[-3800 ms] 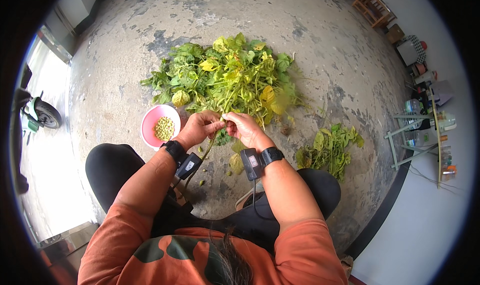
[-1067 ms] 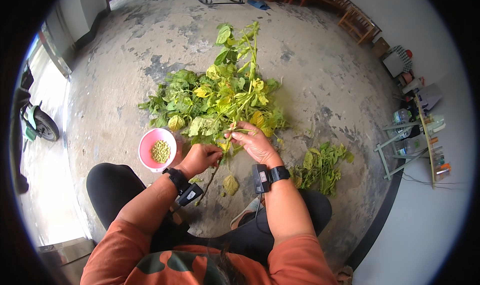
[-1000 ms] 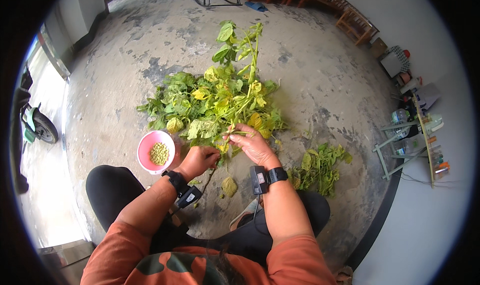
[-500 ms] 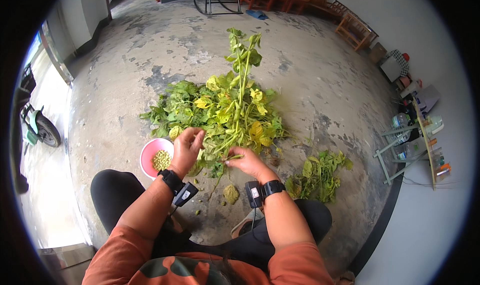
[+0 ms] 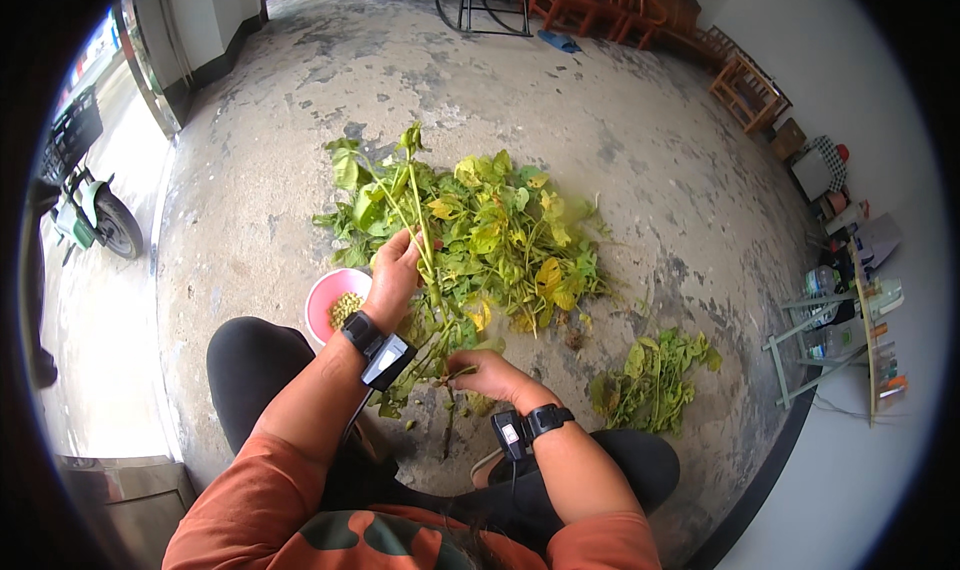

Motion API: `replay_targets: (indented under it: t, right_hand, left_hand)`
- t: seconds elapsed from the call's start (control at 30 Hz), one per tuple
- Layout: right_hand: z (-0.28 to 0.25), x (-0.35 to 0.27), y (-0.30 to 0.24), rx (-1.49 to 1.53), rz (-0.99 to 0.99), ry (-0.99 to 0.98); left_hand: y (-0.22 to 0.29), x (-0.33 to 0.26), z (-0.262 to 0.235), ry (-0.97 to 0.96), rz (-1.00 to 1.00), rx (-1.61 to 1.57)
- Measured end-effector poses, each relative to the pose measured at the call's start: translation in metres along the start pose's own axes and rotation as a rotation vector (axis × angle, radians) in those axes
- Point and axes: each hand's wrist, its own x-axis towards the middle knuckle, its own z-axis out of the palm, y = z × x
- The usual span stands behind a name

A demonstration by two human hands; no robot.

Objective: The person sits on a low stool and shells green vegetables by hand, placing the shelled contents into a pink bowl and discarding the stems and leaves onto the floor. The person handles the vegetables one at a time, repeatedly picking, shelling, and discarding.

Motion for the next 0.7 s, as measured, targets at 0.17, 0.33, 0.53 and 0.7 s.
replay_targets:
  t: [0.17, 0.33, 0.53, 0.7]
  right_hand:
    - [-0.001, -0.004, 0.002, 0.054, 0.035, 0.06]
    - [-0.001, -0.002, 0.004, 0.04, 0.06, 0.077]
    - [0.0, -0.001, 0.014, 0.359, 0.118, 0.053]
    - [-0.004, 0.001, 0.02, 0.425, 0.119, 0.098]
  left_hand:
    - [-0.005, 0.0, 0.001, -0.051, -0.094, -0.203]
    - [-0.003, -0.003, 0.0, -0.265, -0.264, -0.604]
    - [-0.007, -0.003, -0.004, -0.466, -0.357, -1.02]
    - [-0.015, -0.007, 0.002, -0.423, -0.355, -1.003]
